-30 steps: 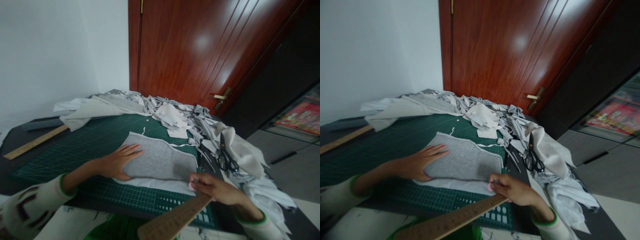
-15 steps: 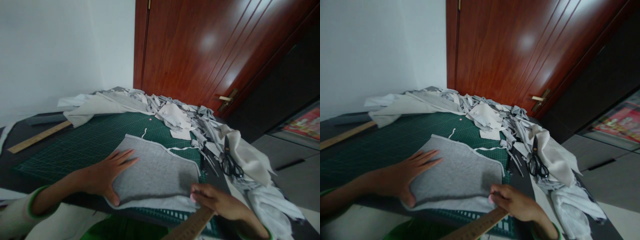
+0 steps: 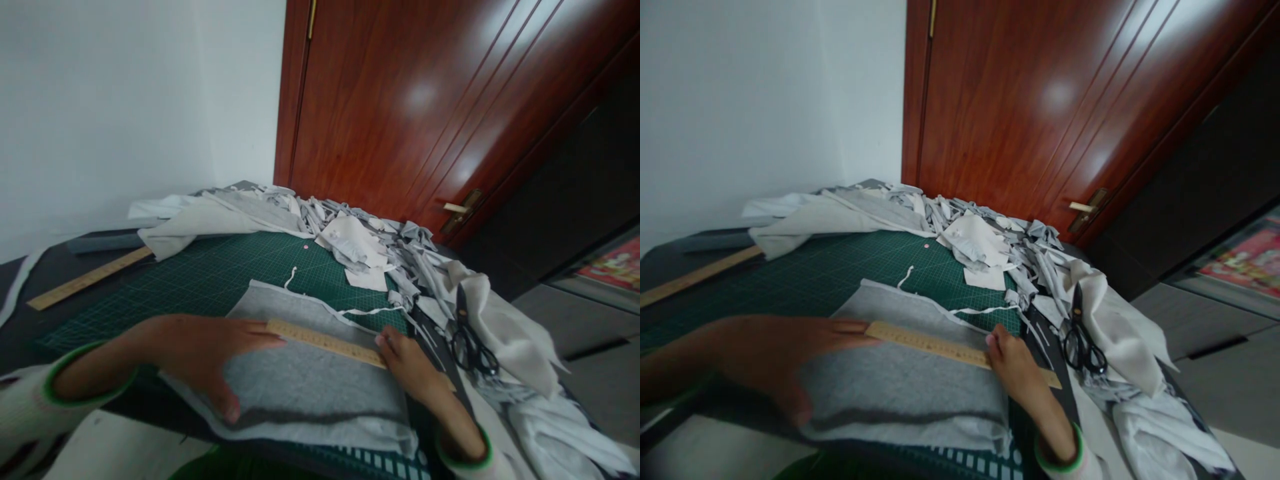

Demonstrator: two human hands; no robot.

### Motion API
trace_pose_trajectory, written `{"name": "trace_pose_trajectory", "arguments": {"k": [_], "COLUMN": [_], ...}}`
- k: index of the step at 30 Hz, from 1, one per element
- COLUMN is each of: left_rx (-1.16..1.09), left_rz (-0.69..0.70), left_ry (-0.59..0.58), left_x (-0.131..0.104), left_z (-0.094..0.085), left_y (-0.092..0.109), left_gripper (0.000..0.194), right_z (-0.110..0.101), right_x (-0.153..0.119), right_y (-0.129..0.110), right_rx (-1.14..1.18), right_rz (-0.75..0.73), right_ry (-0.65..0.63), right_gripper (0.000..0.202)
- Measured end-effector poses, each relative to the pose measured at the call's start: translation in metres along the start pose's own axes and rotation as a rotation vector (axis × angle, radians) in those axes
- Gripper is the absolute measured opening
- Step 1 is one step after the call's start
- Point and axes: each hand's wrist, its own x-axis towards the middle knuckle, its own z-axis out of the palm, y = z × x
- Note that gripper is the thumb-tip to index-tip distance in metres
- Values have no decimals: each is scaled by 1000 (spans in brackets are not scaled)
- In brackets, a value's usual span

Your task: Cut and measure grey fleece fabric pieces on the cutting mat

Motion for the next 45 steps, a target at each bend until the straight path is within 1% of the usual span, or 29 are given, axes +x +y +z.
{"name": "trace_pose_trajectory", "arguments": {"k": [2,4,7,9,11,13,16,18,20,22,23,25,26,27,30,32,35,37,40,43,45], "left_rx": [21,68,128,102,42,9,75,146,193,203,202,214,230,248,274,257,191,148,129,134,140], "left_rz": [57,101,85,60,72,106,133,143,198,326,407,513,522,503,410,391,394,400,405,411,419], "left_ry": [1,14,27,-4,-13,4,29,80,153,207,222,260,286,308,331,319,332,345,348,355,365], "left_x": [11,22,30,29,24,20,18,24,36,53,62,80,88,95,110,114,116,116,116,116,117], "left_z": [3,13,26,31,33,34,31,26,23,24,26,33,37,41,50,53,58,61,64,65,66], "left_y": [2,1,-1,-3,-4,-7,-5,2,12,23,27,31,32,32,29,27,25,23,21,19,18], "left_gripper": [97,97,101,102,100,97,91,82,70,60,58,60,63,66,66,62,57,56,55,54,54], "right_z": [11,17,18,17,18,21,27,29,31,32,33,33,33,32,29,26,22,18,8,-4,-7], "right_x": [8,14,19,21,22,21,20,20,20,19,19,18,17,17,17,19,29,40,62,93,115], "right_y": [-3,-4,0,4,6,7,8,13,19,27,30,34,35,36,37,37,41,43,40,29,18], "right_rx": [-58,-95,-219,-333,-409,-446,-482,-475,-429,-354,-310,-217,-167,-118,-9,22,31,46,110,190,239], "right_rz": [23,27,92,183,253,287,307,263,165,47,-7,-93,-124,-144,-168,-189,-213,-202,-216,-231,-221], "right_ry": [-11,-25,-19,5,40,75,121,135,125,106,103,108,115,124,153,171,203,202,157,97,24], "right_gripper": [21,22,22,22,23,24,23,22,22,21,21,21,22,24,28,29,28,27,26,24,23]}}
